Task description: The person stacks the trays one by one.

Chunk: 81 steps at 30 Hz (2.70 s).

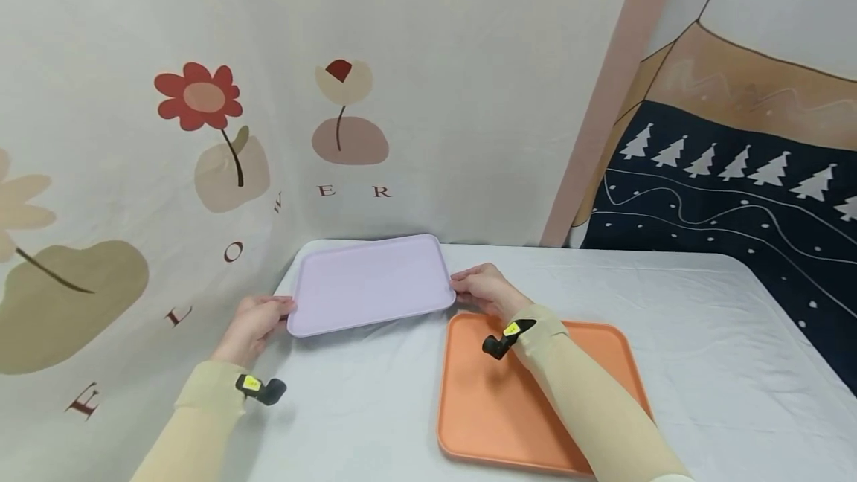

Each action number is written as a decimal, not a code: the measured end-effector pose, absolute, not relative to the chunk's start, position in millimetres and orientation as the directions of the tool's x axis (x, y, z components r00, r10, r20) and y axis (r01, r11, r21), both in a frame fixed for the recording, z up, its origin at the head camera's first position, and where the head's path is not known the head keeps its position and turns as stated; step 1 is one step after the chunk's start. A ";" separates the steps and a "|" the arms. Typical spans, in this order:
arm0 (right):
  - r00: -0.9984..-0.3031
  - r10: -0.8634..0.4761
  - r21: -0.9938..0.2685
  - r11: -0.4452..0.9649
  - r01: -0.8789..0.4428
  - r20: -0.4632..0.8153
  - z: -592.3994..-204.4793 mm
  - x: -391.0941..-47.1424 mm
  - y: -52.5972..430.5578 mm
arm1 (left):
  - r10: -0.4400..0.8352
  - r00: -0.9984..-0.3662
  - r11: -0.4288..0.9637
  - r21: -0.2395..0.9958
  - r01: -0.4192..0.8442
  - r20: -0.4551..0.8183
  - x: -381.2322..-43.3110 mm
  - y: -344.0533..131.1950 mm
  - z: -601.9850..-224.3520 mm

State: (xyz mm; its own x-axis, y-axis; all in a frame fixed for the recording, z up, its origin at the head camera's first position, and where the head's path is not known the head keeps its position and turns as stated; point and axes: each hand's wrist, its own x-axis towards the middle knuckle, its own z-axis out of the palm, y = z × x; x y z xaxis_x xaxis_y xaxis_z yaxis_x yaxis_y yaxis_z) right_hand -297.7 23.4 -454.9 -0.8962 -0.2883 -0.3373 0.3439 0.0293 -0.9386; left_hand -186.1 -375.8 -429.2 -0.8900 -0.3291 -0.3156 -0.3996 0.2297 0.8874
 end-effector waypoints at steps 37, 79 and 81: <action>-0.893 -0.356 -0.948 -0.055 0.313 -0.275 -403.3 -284.4 58.4 | -0.212 -0.946 0.131 0.952 -0.276 -0.245 -172.5 -361.4 -388.9; -0.894 -0.408 -0.976 -0.032 0.216 -0.184 -365.4 -228.3 170.7 | -0.025 -0.987 0.038 0.986 -0.162 -0.161 -167.7 -285.6 -360.6; -0.895 -0.412 -0.978 -0.038 0.206 -0.173 -366.3 -224.9 176.6 | -0.017 -0.987 0.033 0.987 -0.160 -0.160 -167.3 -281.4 -360.7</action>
State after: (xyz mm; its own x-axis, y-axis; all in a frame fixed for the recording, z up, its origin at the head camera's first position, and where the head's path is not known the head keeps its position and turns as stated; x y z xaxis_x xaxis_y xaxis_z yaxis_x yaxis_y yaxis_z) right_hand -224.9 176.6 -366.3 -0.8949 -0.4116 -0.1726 0.2060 -0.0379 -0.9778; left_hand -167.3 -281.4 -360.7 -0.9871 -0.0167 -0.1595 -0.1600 0.0325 0.9866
